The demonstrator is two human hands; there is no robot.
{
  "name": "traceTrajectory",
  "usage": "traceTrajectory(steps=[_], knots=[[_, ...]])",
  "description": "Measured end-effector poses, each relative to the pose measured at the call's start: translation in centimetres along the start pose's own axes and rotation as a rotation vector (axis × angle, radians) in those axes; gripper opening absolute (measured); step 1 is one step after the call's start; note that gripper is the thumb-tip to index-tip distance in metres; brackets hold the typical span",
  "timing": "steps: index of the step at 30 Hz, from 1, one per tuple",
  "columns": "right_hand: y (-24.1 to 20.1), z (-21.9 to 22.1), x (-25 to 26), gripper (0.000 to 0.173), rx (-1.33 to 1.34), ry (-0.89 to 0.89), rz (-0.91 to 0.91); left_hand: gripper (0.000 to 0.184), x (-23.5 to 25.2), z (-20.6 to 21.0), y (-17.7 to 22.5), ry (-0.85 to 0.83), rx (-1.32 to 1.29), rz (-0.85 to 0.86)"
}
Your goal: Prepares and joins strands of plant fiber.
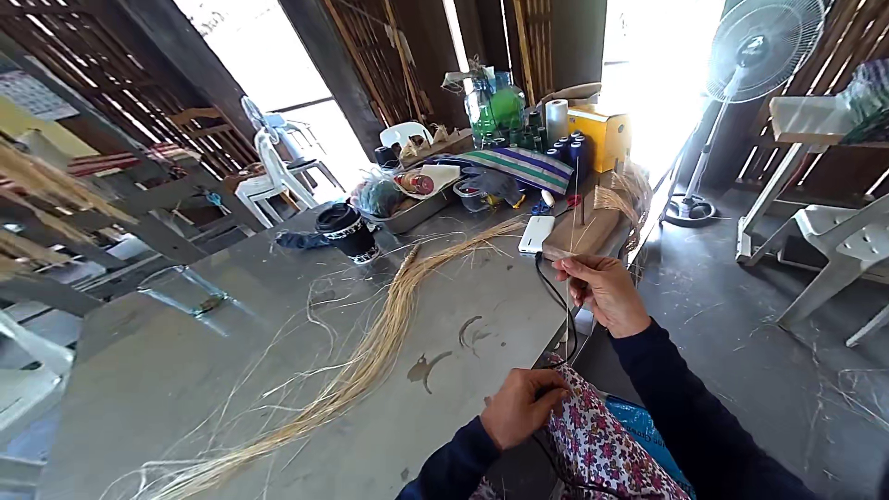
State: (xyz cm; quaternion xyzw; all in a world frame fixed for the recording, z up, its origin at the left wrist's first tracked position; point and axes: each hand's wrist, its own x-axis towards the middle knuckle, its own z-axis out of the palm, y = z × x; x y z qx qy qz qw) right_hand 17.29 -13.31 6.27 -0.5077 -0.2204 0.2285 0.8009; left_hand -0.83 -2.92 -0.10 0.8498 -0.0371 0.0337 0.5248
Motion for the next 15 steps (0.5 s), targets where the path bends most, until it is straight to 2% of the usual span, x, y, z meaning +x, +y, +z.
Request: traceTrajectory(steps=[3, 5, 7, 10, 15], knots=[[-0.3, 0.6, 0.1, 0.017, -0.057, -0.035, -0.035, 0.027, 0.0, 0.5, 0.6, -0.243, 0.225, -0.053], [-0.5, 1.0, 0.0, 0.016, -0.104, -0.07, -0.066, 0.034, 0.3, 0.8, 0.9, -0.449, 0.346, -0.163], [-0.7, 1.5, 0.0, 0.015, -0.148, -0.112, -0.092, 0.038, 0.4, 0.7, 1.7, -0.528, 0.434, -0.245], [-0.5, 2.0, -0.3, 0.016, -0.195, -0.166, -0.099, 0.039, 0.3, -0.3, 3.3, -0.39, 0.494, -0.241], [0.0, 1.3, -2.7, 0.014, -0.272, -0.332, -0.036, 0.025, -2.3, -2.4, 4.8, 0.241, 0.535, -0.098]])
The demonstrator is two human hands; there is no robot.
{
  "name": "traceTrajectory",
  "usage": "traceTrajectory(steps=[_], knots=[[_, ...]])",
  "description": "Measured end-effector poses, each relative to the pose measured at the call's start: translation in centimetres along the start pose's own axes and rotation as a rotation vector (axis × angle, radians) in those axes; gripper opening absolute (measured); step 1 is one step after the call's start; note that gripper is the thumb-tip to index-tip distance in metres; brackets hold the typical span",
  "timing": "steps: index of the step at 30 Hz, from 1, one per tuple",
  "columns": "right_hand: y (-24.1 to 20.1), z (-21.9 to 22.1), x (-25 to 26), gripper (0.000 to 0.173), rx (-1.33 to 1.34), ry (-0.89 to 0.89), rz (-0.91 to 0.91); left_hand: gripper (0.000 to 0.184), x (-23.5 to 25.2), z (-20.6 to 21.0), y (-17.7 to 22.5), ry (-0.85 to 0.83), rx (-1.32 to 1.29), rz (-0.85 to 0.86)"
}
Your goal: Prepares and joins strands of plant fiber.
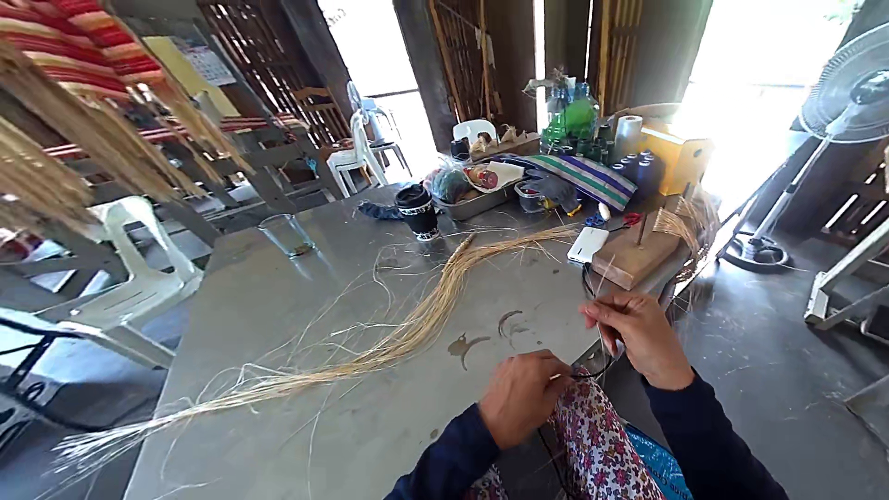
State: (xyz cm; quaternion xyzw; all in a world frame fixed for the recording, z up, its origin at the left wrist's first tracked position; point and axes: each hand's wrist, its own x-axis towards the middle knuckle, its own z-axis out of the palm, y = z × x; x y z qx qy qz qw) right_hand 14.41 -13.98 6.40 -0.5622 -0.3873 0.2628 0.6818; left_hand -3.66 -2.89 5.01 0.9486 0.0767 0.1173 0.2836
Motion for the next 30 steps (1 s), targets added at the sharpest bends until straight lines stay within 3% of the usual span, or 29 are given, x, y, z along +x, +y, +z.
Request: traceTrajectory(steps=[4, 7, 9, 16, 24, 30], knots=[[1.1, 1.0, -4.0, 0.013, -0.018, -0.214, 0.123, 0.023, -6.2, 1.3, 0.5, 0.516, -0.196, -0.083], [1.9, 2.8, -5.7, 0.013, 0.061, -0.321, 0.18, 0.023, -10.0, 3.8, 1.8, 0.798, -0.53, -0.22], [2.2, 4.2, -6.6, 0.011, 0.033, -0.382, 0.197, 0.025, -11.5, 5.2, 2.8, 0.923, -0.612, -0.273], [3.1, 9.1, -8.6, 0.009, -0.076, -0.505, 0.141, 0.025, -13.8, 6.0, 3.8, 1.184, -0.677, -0.364], [3.8, 12.1, -9.6, 0.007, -0.222, -0.648, 0.169, 0.02, -13.9, 5.3, 3.4, 1.275, -0.873, -0.451], [4.4, 12.8, -9.9, 0.007, -0.179, -0.684, 0.213, 0.019, -14.0, 5.4, 2.5, 1.349, -1.025, -0.532]])
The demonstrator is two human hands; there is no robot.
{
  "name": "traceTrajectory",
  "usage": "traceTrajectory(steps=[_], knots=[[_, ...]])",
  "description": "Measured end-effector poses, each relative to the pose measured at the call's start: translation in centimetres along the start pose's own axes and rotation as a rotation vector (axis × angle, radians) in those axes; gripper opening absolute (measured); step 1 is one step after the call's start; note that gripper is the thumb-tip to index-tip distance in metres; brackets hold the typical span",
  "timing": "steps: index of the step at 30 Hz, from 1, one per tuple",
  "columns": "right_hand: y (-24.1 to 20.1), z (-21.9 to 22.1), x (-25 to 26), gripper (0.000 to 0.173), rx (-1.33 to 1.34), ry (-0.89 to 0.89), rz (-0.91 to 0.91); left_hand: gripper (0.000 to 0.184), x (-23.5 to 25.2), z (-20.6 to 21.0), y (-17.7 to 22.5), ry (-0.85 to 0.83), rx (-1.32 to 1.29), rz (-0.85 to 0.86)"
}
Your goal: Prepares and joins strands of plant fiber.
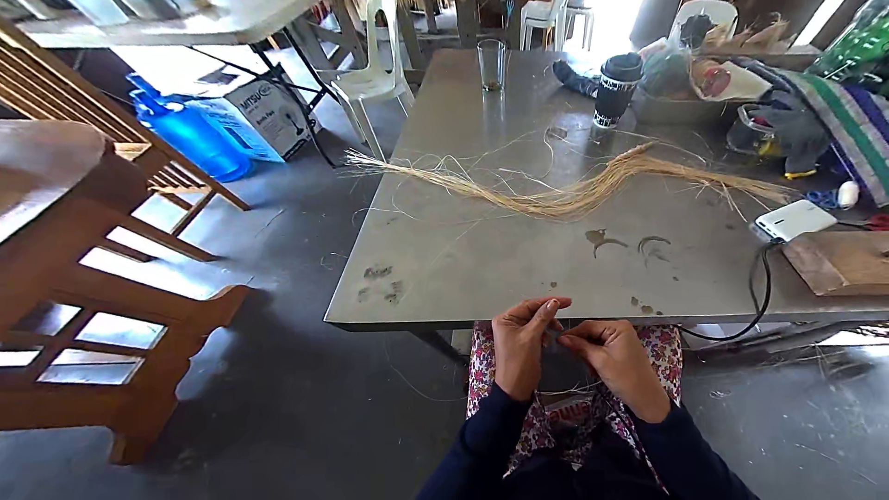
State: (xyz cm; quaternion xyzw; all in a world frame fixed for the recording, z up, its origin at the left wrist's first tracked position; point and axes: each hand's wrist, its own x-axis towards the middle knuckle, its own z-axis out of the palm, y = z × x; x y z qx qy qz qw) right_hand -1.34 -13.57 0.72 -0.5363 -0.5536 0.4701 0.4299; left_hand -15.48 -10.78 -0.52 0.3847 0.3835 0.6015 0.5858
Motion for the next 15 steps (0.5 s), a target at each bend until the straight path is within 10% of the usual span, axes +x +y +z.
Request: traceTrajectory(steps=[15], knots=[[1.4, -0.6, 0.9, 0.015, 0.248, 0.16, -0.065, 0.029, 0.2, -2.1, 1.1, -0.111, 0.031, -0.015]])
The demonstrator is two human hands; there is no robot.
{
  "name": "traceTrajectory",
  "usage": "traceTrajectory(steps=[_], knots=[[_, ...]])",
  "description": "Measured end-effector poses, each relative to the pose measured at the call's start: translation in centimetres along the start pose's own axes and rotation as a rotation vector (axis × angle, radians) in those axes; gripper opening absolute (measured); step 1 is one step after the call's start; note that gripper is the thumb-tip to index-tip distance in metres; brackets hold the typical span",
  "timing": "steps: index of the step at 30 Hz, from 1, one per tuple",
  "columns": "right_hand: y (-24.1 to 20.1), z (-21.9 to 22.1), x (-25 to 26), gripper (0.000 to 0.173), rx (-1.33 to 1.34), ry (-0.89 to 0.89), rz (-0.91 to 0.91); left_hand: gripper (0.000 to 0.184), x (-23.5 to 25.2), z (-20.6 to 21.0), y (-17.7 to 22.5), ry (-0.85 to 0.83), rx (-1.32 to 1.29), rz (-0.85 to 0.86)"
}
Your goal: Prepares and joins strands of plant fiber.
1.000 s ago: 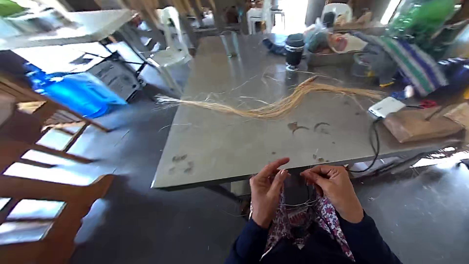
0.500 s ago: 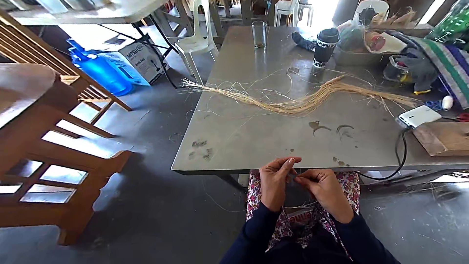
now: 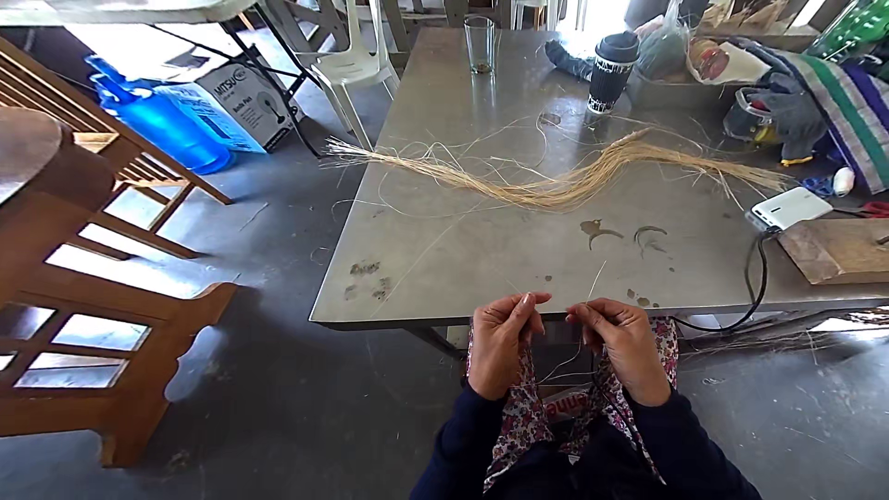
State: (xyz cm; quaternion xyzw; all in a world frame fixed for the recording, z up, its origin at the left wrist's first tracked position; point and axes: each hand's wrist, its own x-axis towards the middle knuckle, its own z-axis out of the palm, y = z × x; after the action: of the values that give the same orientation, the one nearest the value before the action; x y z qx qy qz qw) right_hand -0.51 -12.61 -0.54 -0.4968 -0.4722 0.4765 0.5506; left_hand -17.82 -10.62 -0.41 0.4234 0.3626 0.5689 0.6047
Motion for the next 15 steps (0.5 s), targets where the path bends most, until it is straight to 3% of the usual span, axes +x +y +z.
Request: traceTrajectory(steps=[5, 15], knots=[[-0.8, -0.1, 0.0, 0.013, -0.239, -0.099, -0.031, 0.017, 0.0, 0.0, -0.6, -0.08, 0.423, 0.177], [-1.1, 0.0, 0.0, 0.009, -0.049, -0.245, 0.136, 0.017, 0.5, 0.5, -0.8, -0.248, 0.187, 0.035]])
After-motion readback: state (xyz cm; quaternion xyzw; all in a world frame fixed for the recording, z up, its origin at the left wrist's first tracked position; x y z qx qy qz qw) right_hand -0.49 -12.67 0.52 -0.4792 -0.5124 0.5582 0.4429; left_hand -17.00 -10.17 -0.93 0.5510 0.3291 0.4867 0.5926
